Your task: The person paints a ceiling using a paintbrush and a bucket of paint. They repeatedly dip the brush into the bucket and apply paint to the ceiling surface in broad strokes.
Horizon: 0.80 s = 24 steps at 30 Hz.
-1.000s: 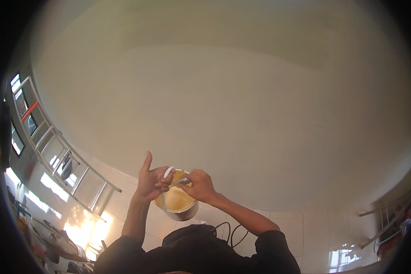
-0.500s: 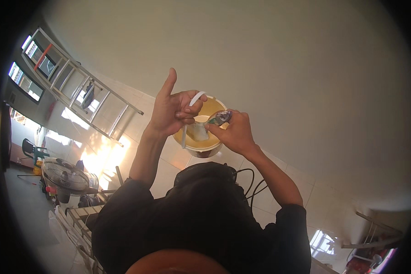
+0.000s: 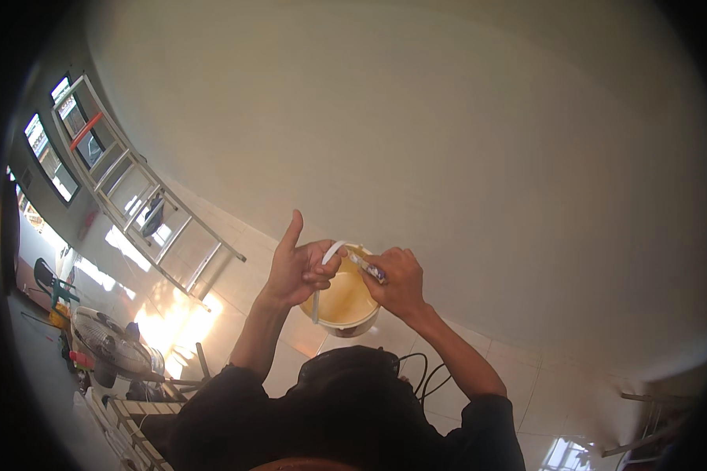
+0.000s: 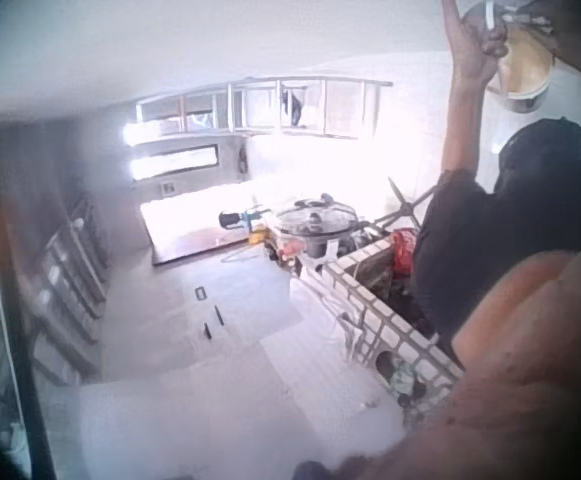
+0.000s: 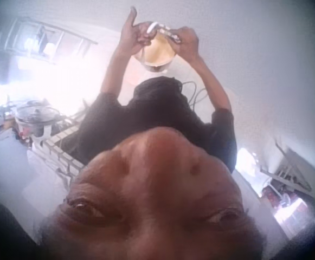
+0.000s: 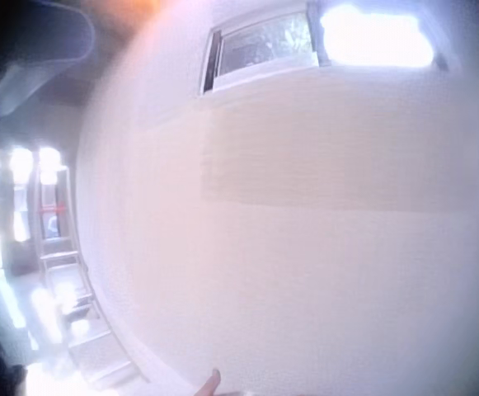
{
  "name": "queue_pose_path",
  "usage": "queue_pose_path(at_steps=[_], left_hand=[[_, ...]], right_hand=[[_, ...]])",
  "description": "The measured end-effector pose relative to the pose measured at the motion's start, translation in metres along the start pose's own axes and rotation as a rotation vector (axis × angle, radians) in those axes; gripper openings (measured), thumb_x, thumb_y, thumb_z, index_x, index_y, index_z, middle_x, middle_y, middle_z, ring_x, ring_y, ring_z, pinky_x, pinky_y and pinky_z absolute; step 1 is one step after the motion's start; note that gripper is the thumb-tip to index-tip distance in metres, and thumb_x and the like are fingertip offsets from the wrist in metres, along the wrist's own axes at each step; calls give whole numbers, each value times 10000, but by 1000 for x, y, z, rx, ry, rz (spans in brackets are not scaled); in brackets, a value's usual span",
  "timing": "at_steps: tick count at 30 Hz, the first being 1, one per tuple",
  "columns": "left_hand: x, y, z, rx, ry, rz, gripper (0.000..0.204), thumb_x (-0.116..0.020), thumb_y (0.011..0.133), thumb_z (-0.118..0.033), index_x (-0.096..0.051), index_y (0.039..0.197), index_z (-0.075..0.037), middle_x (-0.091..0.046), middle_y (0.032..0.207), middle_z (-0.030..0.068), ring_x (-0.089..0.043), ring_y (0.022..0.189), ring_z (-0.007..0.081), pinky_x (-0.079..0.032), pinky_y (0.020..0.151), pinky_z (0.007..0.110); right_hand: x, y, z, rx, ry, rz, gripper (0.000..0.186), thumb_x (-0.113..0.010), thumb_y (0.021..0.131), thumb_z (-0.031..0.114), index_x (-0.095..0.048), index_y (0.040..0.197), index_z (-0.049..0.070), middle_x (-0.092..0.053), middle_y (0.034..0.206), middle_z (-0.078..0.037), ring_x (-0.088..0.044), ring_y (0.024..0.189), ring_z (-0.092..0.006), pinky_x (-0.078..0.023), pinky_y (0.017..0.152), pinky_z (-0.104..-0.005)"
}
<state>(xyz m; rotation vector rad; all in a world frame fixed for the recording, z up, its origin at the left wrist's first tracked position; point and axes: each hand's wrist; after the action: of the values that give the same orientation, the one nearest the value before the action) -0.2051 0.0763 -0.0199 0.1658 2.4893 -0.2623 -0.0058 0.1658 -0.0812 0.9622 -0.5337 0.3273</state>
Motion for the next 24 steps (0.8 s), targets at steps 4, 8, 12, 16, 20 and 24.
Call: queue_pose_path(at_steps=[4, 8, 12, 16, 20, 24], left_hand=[[0, 2, -3, 8, -9, 0, 988, -201, 900, -889, -612, 1037, -1, -393, 628, -62, -232, 455, 22, -194, 450, 184], [0, -1, 1, 8, -10, -1, 985, -208, 899, -888, -607, 1048, 0, -398, 632, -61, -241, 460, 22, -196, 453, 186], [-4, -1, 0, 37, -31, 18, 971, -208, 902, -887, -594, 1042, -7, -395, 631, -61, -233, 466, 24, -191, 456, 191], [-10, -5, 0, 11, -26, -5, 931, -203, 915, -873, -581, 1012, -28, -385, 629, -69, -211, 472, 27, -173, 458, 200], [-9, -7, -1, 27, -23, 15, 927, -208, 919, -868, -587, 1010, -27, -383, 637, -76, -217, 475, 28, -173, 455, 201], [-1, -3, 2, 21, -11, 31, 983, -201, 903, -885, -603, 1062, -2, -407, 654, -62, -245, 473, 18, -210, 456, 174]], right_hand=[[0, -1, 7, -45, 69, 12, 176, -839, 727, 159, -749, 857, 84, -656, 740, -69, -628, 701, -263, -485, 663, -398], [8, -1, 28, -403, 339, 259, 208, -841, 751, 197, -761, 852, 33, -710, 740, -99, -683, 685, -214, -524, 649, -354], [2, -2, 25, -532, 578, 371, 286, -854, 780, 225, -745, 868, -24, -737, 756, -68, -662, 677, -86, -516, 606, -278], [7, 4, 21, -480, 418, 315, 259, -833, 769, 250, -761, 856, 16, -716, 717, -113, -688, 649, -213, -525, 631, -353], [-4, 6, 2, -102, 86, 119, 193, -837, 744, 228, -769, 838, 73, -669, 686, -91, -638, 630, -279, -495, 633, -407], [0, 8, -2, 57, -12, 41, 170, -837, 734, 229, -778, 854, 123, -646, 694, -71, -616, 643, -279, -470, 637, -414]])
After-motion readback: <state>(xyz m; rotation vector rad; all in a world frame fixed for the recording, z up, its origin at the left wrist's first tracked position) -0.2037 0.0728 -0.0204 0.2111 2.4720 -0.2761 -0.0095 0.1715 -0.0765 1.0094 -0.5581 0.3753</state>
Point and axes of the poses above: each hand's wrist, its own y-axis towards the middle knuckle, its own x-axis out of the back of the hand, z = x × y
